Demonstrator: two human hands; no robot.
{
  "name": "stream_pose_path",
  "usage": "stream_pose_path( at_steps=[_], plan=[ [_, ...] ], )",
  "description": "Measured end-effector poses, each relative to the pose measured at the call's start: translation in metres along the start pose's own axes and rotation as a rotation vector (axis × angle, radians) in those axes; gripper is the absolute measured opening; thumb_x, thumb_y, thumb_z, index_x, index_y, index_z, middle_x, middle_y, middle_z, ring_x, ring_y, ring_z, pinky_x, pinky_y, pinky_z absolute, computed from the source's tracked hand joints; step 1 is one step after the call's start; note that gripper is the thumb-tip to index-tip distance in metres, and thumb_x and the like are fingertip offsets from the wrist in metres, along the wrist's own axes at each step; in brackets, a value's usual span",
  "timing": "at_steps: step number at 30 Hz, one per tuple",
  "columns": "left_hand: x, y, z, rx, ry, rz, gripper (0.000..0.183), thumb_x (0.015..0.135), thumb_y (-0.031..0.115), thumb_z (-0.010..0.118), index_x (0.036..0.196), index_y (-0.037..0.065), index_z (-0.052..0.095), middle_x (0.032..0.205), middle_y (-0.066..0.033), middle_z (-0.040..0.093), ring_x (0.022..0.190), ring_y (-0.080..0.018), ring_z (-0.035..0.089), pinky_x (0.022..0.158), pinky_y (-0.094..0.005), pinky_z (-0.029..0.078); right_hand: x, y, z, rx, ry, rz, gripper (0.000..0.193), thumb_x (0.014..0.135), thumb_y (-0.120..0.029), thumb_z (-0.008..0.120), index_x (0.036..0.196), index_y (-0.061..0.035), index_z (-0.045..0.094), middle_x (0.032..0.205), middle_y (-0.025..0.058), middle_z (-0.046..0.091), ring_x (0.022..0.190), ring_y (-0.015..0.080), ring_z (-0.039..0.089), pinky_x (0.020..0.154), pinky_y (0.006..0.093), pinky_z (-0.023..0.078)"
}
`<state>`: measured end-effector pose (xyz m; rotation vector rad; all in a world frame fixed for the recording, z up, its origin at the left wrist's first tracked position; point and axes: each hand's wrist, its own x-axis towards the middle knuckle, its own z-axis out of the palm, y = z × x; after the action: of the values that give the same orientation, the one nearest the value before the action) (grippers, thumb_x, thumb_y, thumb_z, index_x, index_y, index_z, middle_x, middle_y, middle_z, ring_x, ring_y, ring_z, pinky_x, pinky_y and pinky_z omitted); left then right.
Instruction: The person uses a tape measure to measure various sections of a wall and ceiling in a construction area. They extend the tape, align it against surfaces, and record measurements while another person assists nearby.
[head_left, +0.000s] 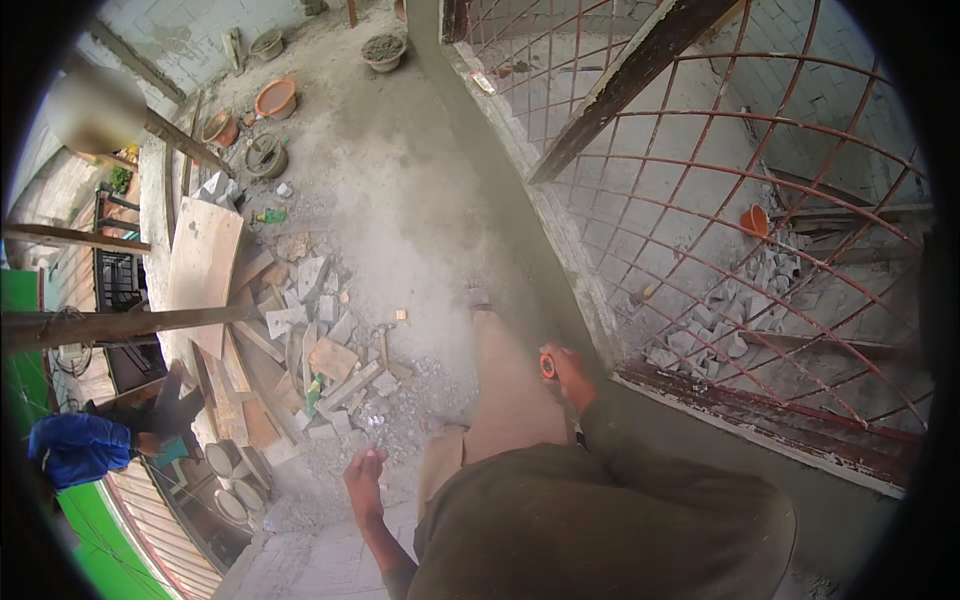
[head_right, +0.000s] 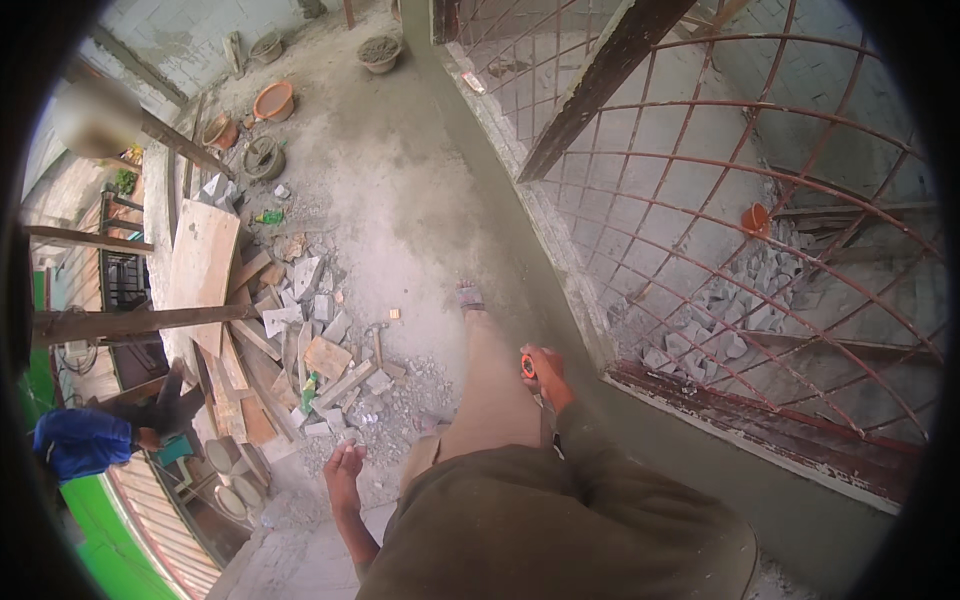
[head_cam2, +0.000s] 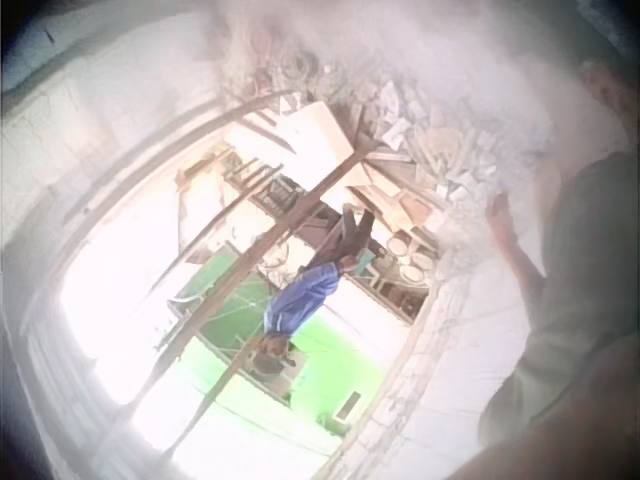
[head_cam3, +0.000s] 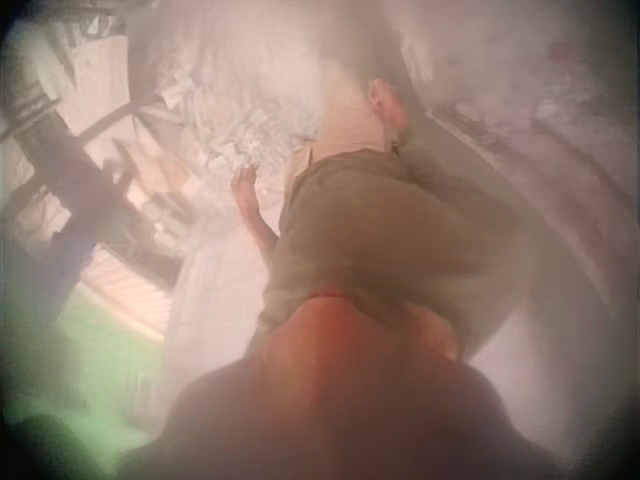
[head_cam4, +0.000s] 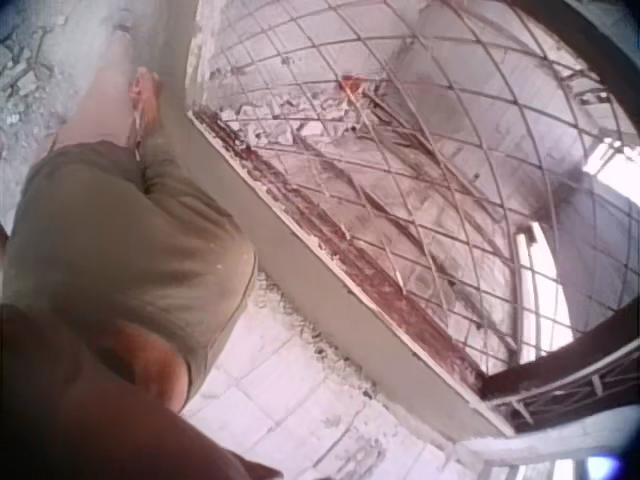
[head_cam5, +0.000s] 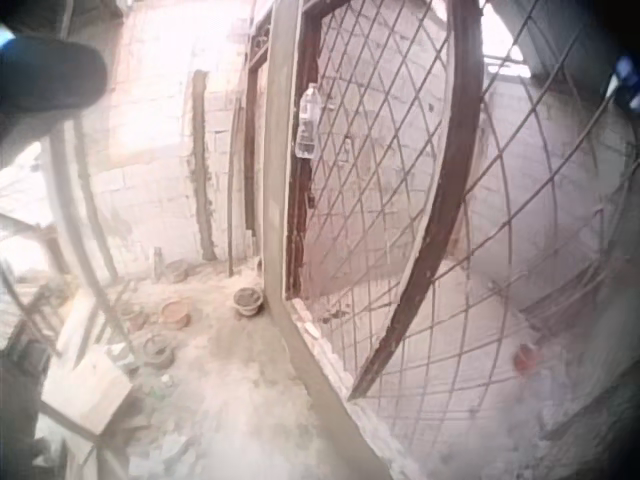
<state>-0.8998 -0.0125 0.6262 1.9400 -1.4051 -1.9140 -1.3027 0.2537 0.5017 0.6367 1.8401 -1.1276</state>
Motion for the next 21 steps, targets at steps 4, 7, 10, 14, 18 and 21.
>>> stream_pose_path(
  at_steps=[4,7,10,14,18,21],
  plan=[
    [0.08,-0.067,0.06,0.441,-0.127,-0.402,0.049,0.105,0.027,0.058,0.143,-0.003,0.063,0.13,-0.0208,0.071,0.122,-0.0244,0.065,0.106,-0.0403,0.049,0.046,-0.082,0.004,-0.06,-0.039,-0.113,0.053,0.081,-0.05,0.082,0.101,-0.0021,0.076,0.086,0.0128,0.072,0.068,0.0219,0.071,0.063,0.0363,0.061],
    [0.103,-0.023,0.085,0.784,-0.3,0.052,0.042,0.106,0.024,0.055,0.136,-0.004,0.066,0.122,-0.0178,0.072,0.114,-0.0241,0.065,0.101,-0.0412,0.05,0.073,-0.144,-0.006,-0.214,0.016,-0.258,0.052,0.078,-0.052,0.084,0.084,-0.0009,0.077,0.076,0.013,0.072,0.067,0.0218,0.07,0.065,0.0366,0.058],
    [0.144,0.053,0.098,0.554,-0.276,0.065,0.038,0.107,0.021,0.052,0.128,-0.005,0.07,0.115,-0.0148,0.074,0.105,-0.0237,0.066,0.096,-0.042,0.052,0.097,-0.151,-0.022,-0.27,0.123,-0.215,0.053,0.076,-0.052,0.084,0.075,-0.0001,0.076,0.069,0.0125,0.07,0.066,0.0213,0.07,0.068,0.0365,0.057],
    [0.155,0.159,0.139,0.143,-0.111,-0.08,0.039,0.106,0.023,0.056,0.119,-0.011,0.07,0.108,-0.0164,0.073,0.102,-0.028,0.066,0.097,-0.0406,0.052,0.117,-0.126,-0.03,-0.227,0.152,-0.008,0.047,0.076,-0.045,0.085,0.09,-0.0009,0.079,0.082,0.0132,0.073,0.07,0.0229,0.073,0.058,0.0399,0.06],
    [0.23,0.143,0.11,0.51,-0.007,0.212,0.036,0.102,0.026,0.061,0.107,-0.009,0.072,0.11,-0.0159,0.078,0.104,-0.0267,0.073,0.087,-0.0398,0.055,0.097,-0.143,-0.013,-0.191,0.121,0.113,0.042,0.078,-0.04,0.085,0.09,-0.0004,0.078,0.084,0.0126,0.073,0.07,0.0232,0.074,0.053,0.0409,0.062],
    [0.252,0.219,0.105,1.071,-0.432,0.298,0.04,0.102,0.026,0.057,0.121,-0.006,0.07,0.113,-0.0172,0.076,0.111,-0.033,0.071,0.098,-0.04,0.054,0.092,-0.136,0.009,-0.095,0.16,0.179,0.039,0.081,-0.037,0.083,0.089,0.0011,0.077,0.087,0.013,0.073,0.072,0.0236,0.075,0.056,0.0427,0.065]
  ],
)
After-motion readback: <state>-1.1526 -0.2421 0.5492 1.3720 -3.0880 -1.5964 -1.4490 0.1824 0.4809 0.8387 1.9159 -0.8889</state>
